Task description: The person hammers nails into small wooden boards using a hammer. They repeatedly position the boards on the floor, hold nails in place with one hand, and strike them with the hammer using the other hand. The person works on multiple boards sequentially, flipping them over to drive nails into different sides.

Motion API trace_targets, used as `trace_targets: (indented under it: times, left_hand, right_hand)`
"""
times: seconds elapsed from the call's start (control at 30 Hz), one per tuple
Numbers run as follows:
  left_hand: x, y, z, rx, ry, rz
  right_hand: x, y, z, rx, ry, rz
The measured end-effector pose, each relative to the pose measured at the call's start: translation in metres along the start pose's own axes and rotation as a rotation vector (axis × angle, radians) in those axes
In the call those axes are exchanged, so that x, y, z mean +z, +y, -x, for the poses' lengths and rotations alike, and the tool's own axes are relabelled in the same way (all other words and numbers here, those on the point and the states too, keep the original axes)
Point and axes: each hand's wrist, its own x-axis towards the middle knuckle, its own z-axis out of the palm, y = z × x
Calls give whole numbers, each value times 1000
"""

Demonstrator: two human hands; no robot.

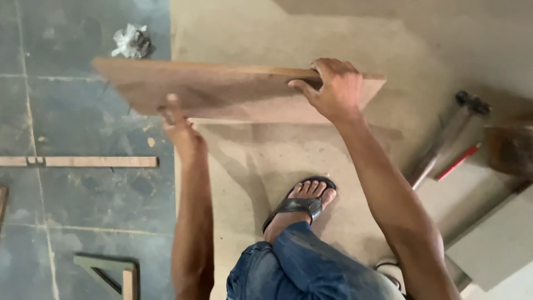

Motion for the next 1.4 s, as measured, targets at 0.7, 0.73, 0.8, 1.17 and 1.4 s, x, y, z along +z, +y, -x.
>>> trace_targets:
  times: [0.7,0.73,0.8,1.17,1.4]
  left_hand:
    - [42,-74,63,259,-404,-775]
    - [47,-75,71,221,-422,-790]
    - [56,-72,94,267,-496,-853]
    - [180,-135,214,499,-1266,-745]
    - [293,-220,274,815,-1475,-658]
  right_hand:
    - [57,89,76,304,-101,272]
    - [64,85,92,424,-127,258]
    - [72,74,121,555,-150,265]
    - [28,115,210,862,38,355]
    - [-81,171,294,1343,153,329]
